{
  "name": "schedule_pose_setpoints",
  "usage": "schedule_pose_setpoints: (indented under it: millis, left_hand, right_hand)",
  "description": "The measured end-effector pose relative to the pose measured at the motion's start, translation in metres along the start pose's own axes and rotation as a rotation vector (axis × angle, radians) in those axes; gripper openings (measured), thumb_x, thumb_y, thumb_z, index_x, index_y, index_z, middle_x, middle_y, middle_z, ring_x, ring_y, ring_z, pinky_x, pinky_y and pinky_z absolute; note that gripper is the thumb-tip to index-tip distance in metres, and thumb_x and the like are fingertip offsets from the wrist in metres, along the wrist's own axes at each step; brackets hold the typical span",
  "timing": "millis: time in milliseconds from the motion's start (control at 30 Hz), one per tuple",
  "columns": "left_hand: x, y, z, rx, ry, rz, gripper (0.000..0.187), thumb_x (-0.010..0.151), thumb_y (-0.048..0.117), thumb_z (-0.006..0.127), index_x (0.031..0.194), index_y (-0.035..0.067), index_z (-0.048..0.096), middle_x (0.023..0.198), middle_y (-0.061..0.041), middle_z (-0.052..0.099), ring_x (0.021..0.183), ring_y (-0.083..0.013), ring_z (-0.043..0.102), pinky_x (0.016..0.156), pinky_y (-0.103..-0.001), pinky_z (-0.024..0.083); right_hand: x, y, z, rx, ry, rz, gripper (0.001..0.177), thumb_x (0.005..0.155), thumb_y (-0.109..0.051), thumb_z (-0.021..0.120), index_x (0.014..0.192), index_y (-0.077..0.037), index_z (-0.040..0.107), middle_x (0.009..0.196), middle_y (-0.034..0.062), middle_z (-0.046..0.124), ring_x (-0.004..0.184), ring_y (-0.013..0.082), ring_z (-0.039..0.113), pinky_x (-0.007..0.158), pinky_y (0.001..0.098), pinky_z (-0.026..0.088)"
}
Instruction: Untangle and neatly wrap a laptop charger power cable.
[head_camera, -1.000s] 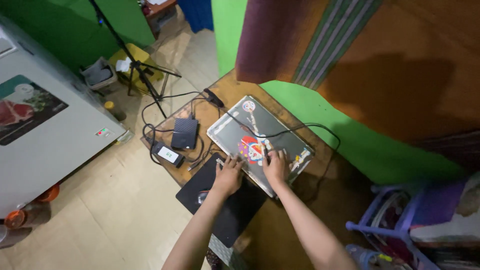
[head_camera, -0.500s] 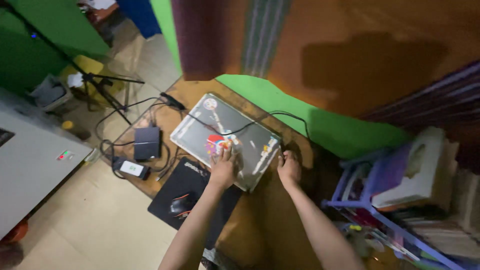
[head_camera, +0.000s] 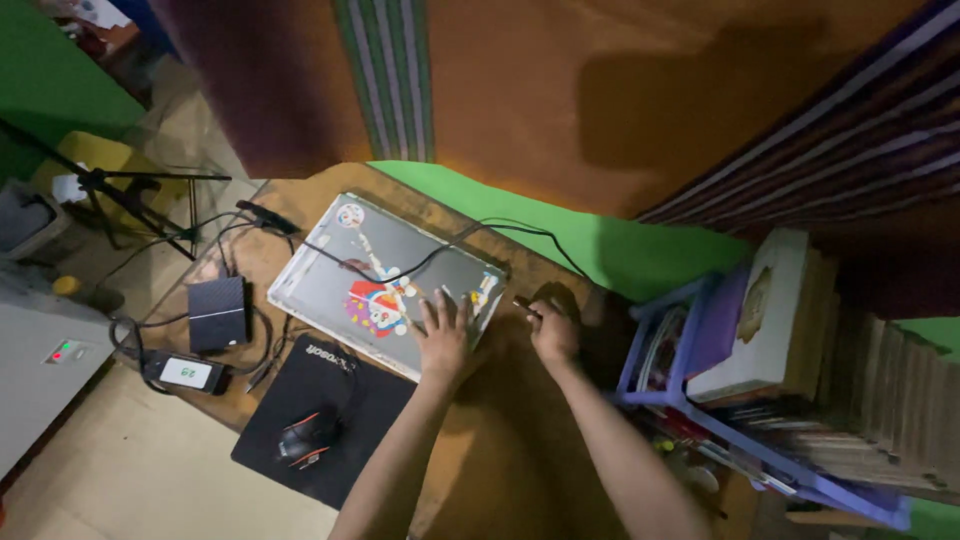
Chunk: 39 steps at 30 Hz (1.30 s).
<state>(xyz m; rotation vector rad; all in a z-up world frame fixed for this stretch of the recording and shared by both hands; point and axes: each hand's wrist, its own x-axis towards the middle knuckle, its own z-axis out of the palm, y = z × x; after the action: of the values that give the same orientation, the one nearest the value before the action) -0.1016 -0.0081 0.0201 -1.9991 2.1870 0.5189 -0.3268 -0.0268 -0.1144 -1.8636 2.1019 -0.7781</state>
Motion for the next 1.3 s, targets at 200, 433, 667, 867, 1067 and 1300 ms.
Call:
schedule_pose_setpoints:
  millis: [200, 433, 667, 867, 1067, 1300]
  left_hand:
    - [0.024, -0.012, 0.06, 0.149, 0.208, 0.036, 0.077, 0.092, 0.045, 0.058, 0.16, 0.031, 0.025, 0.166, -0.021, 0.016, 0.148, -0.0514, 0.021, 0.105, -0.077, 0.028]
    - [0.028, -0.021, 0.07, 0.133, 0.388, 0.053, 0.066, 0.098, 0.044, 0.06, 0.157, 0.035, 0.031, 0.166, -0.016, 0.022, 0.146, -0.048, 0.026, 0.104, -0.075, 0.029]
    - [0.004, -0.012, 0.008, 0.077, 0.064, 0.045, 0.098, 0.077, 0.053, 0.075, 0.159, 0.034, 0.025, 0.168, -0.015, 0.015, 0.15, -0.0455, 0.02, 0.113, -0.069, 0.023]
    - [0.013, -0.019, 0.033, 0.111, 0.15, 0.074, 0.092, 0.08, 0.049, 0.073, 0.159, 0.035, 0.026, 0.167, -0.016, 0.015, 0.148, -0.046, 0.023, 0.111, -0.069, 0.025]
    - [0.009, -0.016, 0.019, 0.085, 0.123, 0.089, 0.09, 0.082, 0.047, 0.071, 0.159, 0.032, 0.027, 0.166, -0.018, 0.016, 0.148, -0.0492, 0.022, 0.112, -0.069, 0.023]
    - [0.009, -0.022, 0.019, 0.042, 0.117, 0.129, 0.087, 0.08, 0.045, 0.072, 0.157, 0.033, 0.032, 0.165, -0.02, 0.017, 0.148, -0.0508, 0.02, 0.114, -0.075, 0.013]
  right_hand:
    - [0.008, 0.001, 0.016, 0.114, -0.061, 0.053, 0.018, 0.087, -0.021, 0.073, 0.105, -0.018, 0.071, 0.095, 0.0109, 0.075, 0.087, 0.0383, 0.071, 0.075, 0.0486, 0.056]
    - [0.016, -0.007, 0.024, 0.065, -0.085, 0.067, 0.018, 0.087, -0.021, 0.077, 0.103, -0.016, 0.072, 0.094, 0.0123, 0.074, 0.087, 0.0407, 0.069, 0.073, 0.0499, 0.054]
    - [0.015, -0.013, 0.018, 0.172, -0.08, 0.044, 0.017, 0.086, -0.019, 0.075, 0.101, -0.012, 0.071, 0.095, 0.0119, 0.075, 0.089, 0.0384, 0.07, 0.076, 0.0476, 0.055]
    - [0.019, 0.004, 0.034, 0.161, -0.081, -0.044, 0.015, 0.087, -0.016, 0.075, 0.101, -0.011, 0.073, 0.097, 0.0128, 0.075, 0.09, 0.0391, 0.07, 0.08, 0.0475, 0.055]
    - [0.032, 0.002, 0.036, 0.167, -0.068, -0.004, 0.016, 0.083, -0.013, 0.077, 0.099, -0.012, 0.076, 0.096, 0.0133, 0.076, 0.091, 0.037, 0.071, 0.08, 0.0456, 0.056]
    - [0.041, 0.03, 0.067, 0.219, -0.062, -0.057, 0.013, 0.08, -0.009, 0.077, 0.093, -0.009, 0.076, 0.093, 0.0122, 0.077, 0.089, 0.0316, 0.073, 0.079, 0.0411, 0.057]
